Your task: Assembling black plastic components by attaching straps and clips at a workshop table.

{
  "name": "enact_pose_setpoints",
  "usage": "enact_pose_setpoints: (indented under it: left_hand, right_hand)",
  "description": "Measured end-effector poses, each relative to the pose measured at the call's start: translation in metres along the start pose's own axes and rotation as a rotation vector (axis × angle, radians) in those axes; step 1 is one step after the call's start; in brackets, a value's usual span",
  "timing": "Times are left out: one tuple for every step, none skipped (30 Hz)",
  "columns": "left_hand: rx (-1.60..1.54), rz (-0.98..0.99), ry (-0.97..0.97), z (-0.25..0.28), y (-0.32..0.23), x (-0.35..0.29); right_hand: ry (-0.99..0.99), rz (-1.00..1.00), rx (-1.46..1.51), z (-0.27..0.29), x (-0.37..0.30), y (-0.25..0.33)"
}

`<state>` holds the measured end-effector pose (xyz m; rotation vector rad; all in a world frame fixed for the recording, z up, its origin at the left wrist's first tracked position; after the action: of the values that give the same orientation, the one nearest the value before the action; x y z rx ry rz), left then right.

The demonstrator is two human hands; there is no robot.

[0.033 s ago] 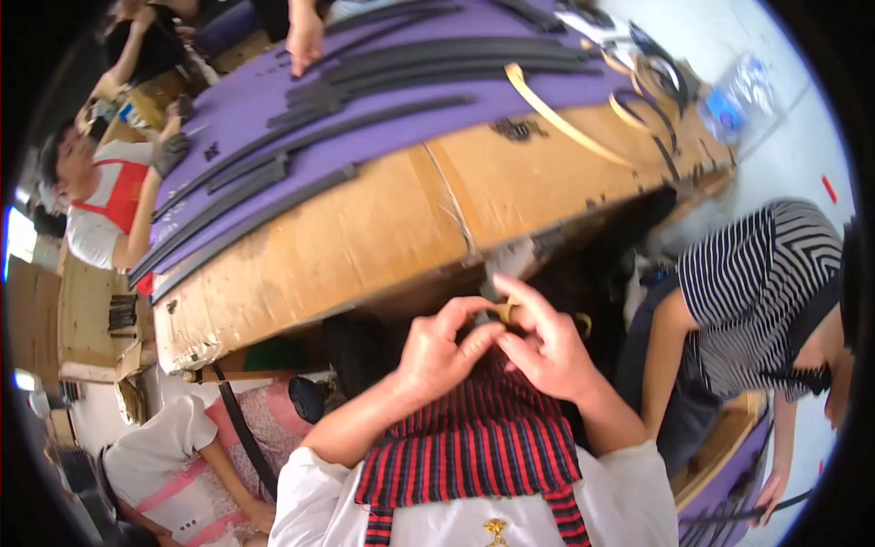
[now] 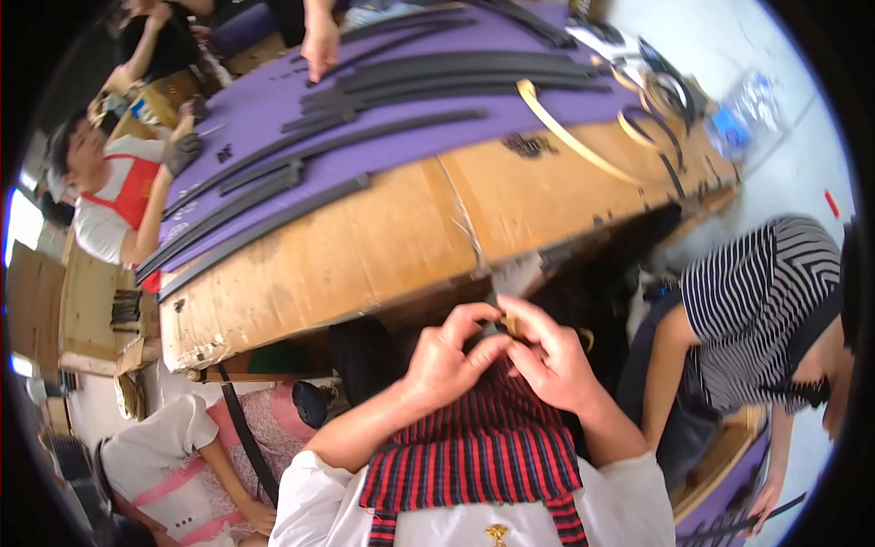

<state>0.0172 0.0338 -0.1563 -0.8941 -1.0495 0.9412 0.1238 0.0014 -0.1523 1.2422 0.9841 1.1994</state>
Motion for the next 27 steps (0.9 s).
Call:
enact_pose_setpoints:
  left_hand:
    - [0.008,-0.045,-0.002,-0.001,-0.002,-0.004]
    - [0.019,-0.09,-0.006,0.0,-0.005,-0.004]
    - [0.024,0.0,0.045,-0.001,-0.002,-0.006]
    - [-0.021,-0.008,0.038,-0.001,-0.006,-0.006]
    - [-0.007,-0.005,0.047,-0.002,-0.005,-0.008]
    - [0.007,0.0,0.06,-0.003,-0.004,-0.008]
    - [0.012,-0.025,0.077,-0.003,-0.007,-0.008]
    - [-0.011,-0.034,0.066,-0.002,-0.008,-0.008]
    - [-0.018,-0.046,0.054,-0.002,-0.007,-0.006]
    - [-0.026,-0.057,0.044,-0.002,-0.006,-0.005]
    - [-0.024,-0.064,0.033,0.0,-0.006,-0.004]
    - [-0.008,-0.044,0.068,-0.003,-0.003,-0.004]
    - [0.007,-0.024,0.104,-0.007,0.0,-0.004]
    - [0.006,-0.028,0.096,-0.006,0.0,-0.003]
    - [0.02,-0.025,0.099,-0.007,0.0,-0.003]
    - [0.033,-0.021,0.103,-0.007,0.001,-0.003]
    - [0.046,-0.01,0.113,-0.008,0.003,-0.004]
    - [0.044,-0.014,0.111,-0.008,0.002,-0.003]
    - [0.037,-0.014,0.114,-0.008,0.001,-0.003]
    - [0.03,-0.014,0.117,-0.008,0.0,-0.003]
    - [0.029,-0.016,0.114,-0.008,0.0,-0.003]
    - [0.003,-0.048,0.078,-0.006,-0.003,-0.002]
    - [-0.023,-0.08,0.042,-0.003,-0.007,-0.001]
    - [-0.024,-0.084,0.039,-0.003,-0.007,-0.002]
    - [-0.016,-0.082,0.045,-0.003,-0.006,-0.003]
    - [-0.008,-0.081,0.05,-0.003,-0.006,-0.003]
    - [-0.009,-0.086,0.047,-0.003,-0.006,-0.003]
  right_hand:
    - [0.008,0.069,-0.082,0.0,-0.004,0.0]
    - [-0.011,0.058,-0.088,0.002,-0.004,-0.001]
    - [-0.006,0.096,-0.11,0.001,-0.006,0.002]
    - [-0.015,0.13,-0.136,0.002,-0.008,0.004]
    - [0.0,0.15,-0.138,0.001,-0.009,0.006]
    - [-0.021,0.165,-0.174,0.002,-0.009,0.005]
    - [-0.044,0.178,-0.209,0.004,-0.008,0.006]
    - [-0.034,0.192,-0.209,0.002,-0.008,0.007]
    - [-0.035,0.141,-0.184,0.003,-0.006,0.005]
    - [-0.035,0.088,-0.16,0.003,-0.005,0.001]
    - [-0.034,0.102,-0.183,0.003,-0.004,0.001]
    - [-0.029,0.112,-0.186,0.004,-0.004,0.002]
    - [-0.013,0.103,-0.204,0.004,-0.003,0.001]
    - [0.004,0.094,-0.223,0.003,-0.003,0.0]
    - [0.004,0.112,-0.242,0.003,-0.003,0.002]
    - [0.006,0.117,-0.245,0.003,-0.003,0.002]
    - [0.007,0.134,-0.239,0.003,-0.003,0.002]
    - [0.008,0.151,-0.233,0.003,-0.003,0.003]
    - [0.008,0.155,-0.236,0.003,-0.003,0.003]
    - [0.002,0.176,-0.229,0.002,-0.003,0.005]
    - [-0.003,0.197,-0.222,0.001,-0.003,0.007]
    - [-0.001,0.201,-0.223,0.0,-0.003,0.007]
    - [0.0,0.201,-0.222,0.0,-0.003,0.007]
    - [0.0,0.202,-0.221,-0.001,-0.003,0.007]
    - [0.001,0.207,-0.222,-0.001,-0.004,0.007]
    - [0.005,0.203,-0.251,-0.001,-0.004,0.006]
    - [0.007,0.201,-0.281,-0.001,-0.005,0.005]
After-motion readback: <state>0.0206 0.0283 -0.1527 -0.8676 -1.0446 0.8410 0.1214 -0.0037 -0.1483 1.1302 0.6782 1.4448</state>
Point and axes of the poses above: each hand's wrist, its own x-axis towards the middle knuckle, its own z-axis out of the back of the hand, y = z × x, the point moved 10 cm from there along x, towards the middle knuckle, and after that the axes turned 13 degrees about -y, right-handed, at the moved point
